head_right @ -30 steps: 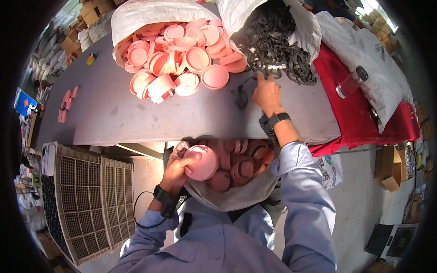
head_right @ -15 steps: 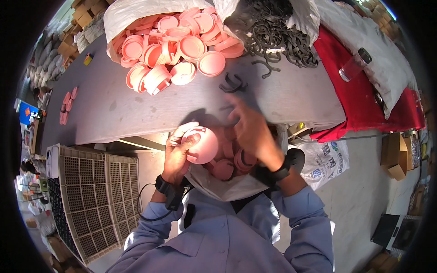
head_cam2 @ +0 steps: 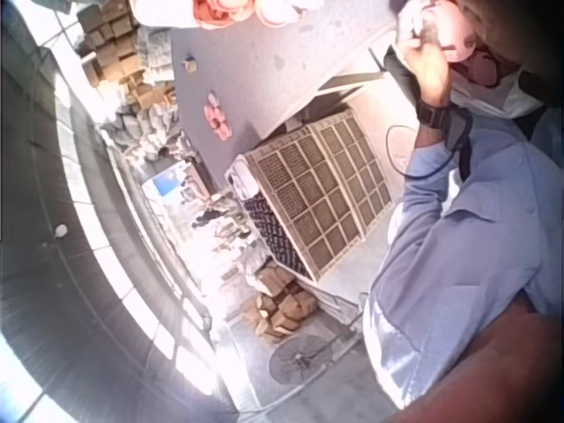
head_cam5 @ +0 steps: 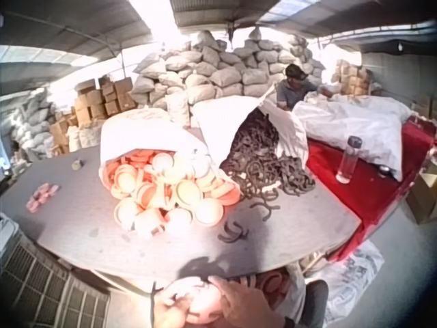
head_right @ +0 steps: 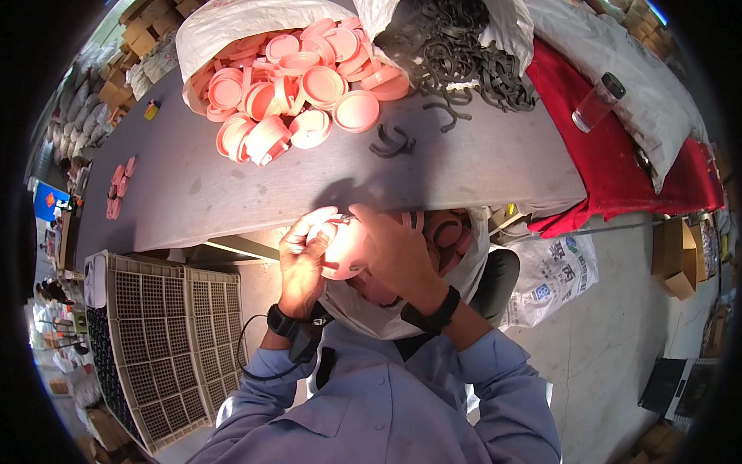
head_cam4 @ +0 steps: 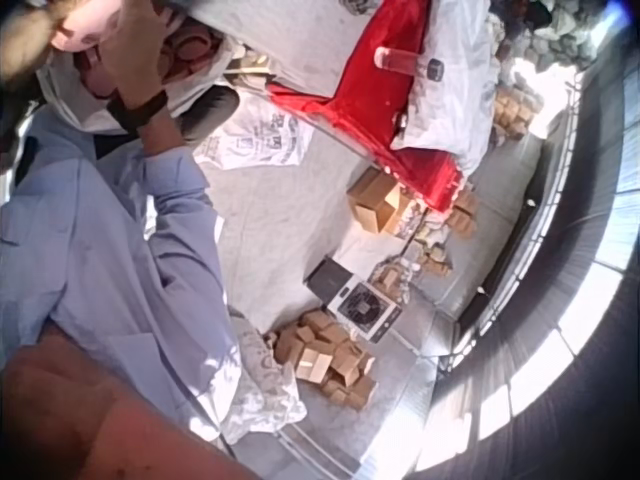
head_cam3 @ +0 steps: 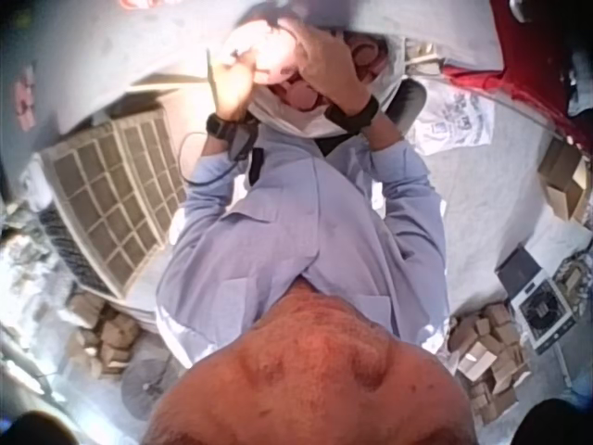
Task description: Insert black plastic rings into pink plastic lid components and sort them into a bag.
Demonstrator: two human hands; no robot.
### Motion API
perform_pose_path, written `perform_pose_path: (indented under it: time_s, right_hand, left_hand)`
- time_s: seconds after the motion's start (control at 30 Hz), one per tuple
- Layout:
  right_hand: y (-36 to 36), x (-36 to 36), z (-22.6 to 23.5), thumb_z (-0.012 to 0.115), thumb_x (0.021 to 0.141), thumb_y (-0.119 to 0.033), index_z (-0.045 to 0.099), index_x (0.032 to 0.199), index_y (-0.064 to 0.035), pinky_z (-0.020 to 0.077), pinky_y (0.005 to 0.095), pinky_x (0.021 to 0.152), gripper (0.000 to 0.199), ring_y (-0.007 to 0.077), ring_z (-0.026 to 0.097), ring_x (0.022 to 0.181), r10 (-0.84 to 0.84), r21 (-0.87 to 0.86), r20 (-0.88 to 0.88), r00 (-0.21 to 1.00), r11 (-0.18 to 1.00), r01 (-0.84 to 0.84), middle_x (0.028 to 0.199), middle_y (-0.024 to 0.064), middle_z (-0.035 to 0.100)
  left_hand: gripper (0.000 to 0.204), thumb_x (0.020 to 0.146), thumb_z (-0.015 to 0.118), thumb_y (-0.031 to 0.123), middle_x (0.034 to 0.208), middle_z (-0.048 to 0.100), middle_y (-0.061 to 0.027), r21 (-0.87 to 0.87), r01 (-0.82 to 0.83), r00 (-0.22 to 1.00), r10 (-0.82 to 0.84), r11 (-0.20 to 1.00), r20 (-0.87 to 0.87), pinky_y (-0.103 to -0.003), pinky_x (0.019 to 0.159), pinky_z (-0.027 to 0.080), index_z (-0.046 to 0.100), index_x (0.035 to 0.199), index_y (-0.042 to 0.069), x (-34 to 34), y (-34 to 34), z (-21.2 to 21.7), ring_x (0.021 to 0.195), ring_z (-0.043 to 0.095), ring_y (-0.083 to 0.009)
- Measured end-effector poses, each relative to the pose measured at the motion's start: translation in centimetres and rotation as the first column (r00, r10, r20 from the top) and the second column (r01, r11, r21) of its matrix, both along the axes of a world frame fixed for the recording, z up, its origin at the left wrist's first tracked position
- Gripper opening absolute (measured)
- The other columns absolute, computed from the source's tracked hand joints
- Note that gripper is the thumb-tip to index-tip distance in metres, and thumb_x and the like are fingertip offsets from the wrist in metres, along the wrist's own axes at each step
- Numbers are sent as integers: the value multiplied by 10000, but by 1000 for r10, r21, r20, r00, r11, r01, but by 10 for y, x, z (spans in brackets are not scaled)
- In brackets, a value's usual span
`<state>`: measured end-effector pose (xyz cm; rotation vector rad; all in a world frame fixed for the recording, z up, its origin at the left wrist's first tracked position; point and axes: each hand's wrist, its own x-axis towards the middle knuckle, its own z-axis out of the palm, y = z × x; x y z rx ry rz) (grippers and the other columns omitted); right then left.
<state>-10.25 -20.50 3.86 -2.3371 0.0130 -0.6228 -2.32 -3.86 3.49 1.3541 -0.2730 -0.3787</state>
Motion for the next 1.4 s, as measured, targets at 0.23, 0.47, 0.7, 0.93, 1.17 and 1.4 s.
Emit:
perform_pose_path:
  time_s: [0.23, 0.47, 0.7, 0.93, 1.17, 1.4]
  right_hand:
    - [26, -10, -8, 620, 955, -151, 547, 1461, -79, 549, 506, 836, 516, 396, 694, 998, -83, 140, -68, 994, 986, 91, 1198, 160, 704]
    - [25, 4, -3, 576, 981, -112, 514, 1487, -52, 574, 484, 787, 514, 424, 700, 979, -76, 75, -24, 997, 994, 78, 1199, 219, 697]
    - [8, -1, 11, 661, 976, -130, 631, 1338, -43, 536, 438, 900, 373, 350, 670, 1013, 0, 155, 143, 990, 988, -23, 1211, 201, 668]
    - [1, -9, 1, 755, 874, -52, 726, 991, -65, 546, 391, 795, 120, 283, 661, 956, 302, 22, 196, 933, 950, -313, 1099, 103, 646]
    - [7, -11, 11, 783, 802, -135, 671, 988, -88, 555, 434, 760, 222, 314, 645, 921, 304, -96, 206, 930, 952, -290, 998, 85, 627]
    - [-6, -1, 10, 796, 788, -48, 691, 1005, -64, 535, 335, 728, 241, 272, 658, 845, 270, -62, 222, 937, 963, -263, 1051, 99, 641]
  left_hand:
    - [259, 1029, 655, 53, 1128, 761, -33, 12, -13, 989, 11, 1000, 149, -192, 504, 510, 709, 1282, 48, 7, 0, 11, 872, 670, -55]
    - [279, 1005, 696, 49, 1099, 754, -57, 64, -66, 998, 66, 996, -9, -267, 813, 580, 689, 1283, 20, 9, -7, 29, 954, 680, -114]
    - [341, 972, 692, -7, 1148, 717, -93, -209, 105, 971, -146, 972, -192, -307, 867, 607, 664, 1310, 33, 31, 2, 22, 1025, 678, -152]
    - [269, 981, 680, 5, 1112, 714, -94, -207, 62, 968, -109, 976, -225, -301, 858, 595, 699, 1249, 10, 29, 2, 18, 983, 674, -159]
    - [293, 1009, 676, 45, 1159, 696, -59, -89, 17, 998, -22, 996, -56, -326, 788, 638, 686, 1302, 41, 20, -5, 10, 970, 670, -137]
    - [304, 1033, 641, 42, 1232, 666, -67, -19, -26, 999, 26, 999, 29, -401, 647, 705, 624, 1335, 67, 3, -2, -3, 967, 686, -160]
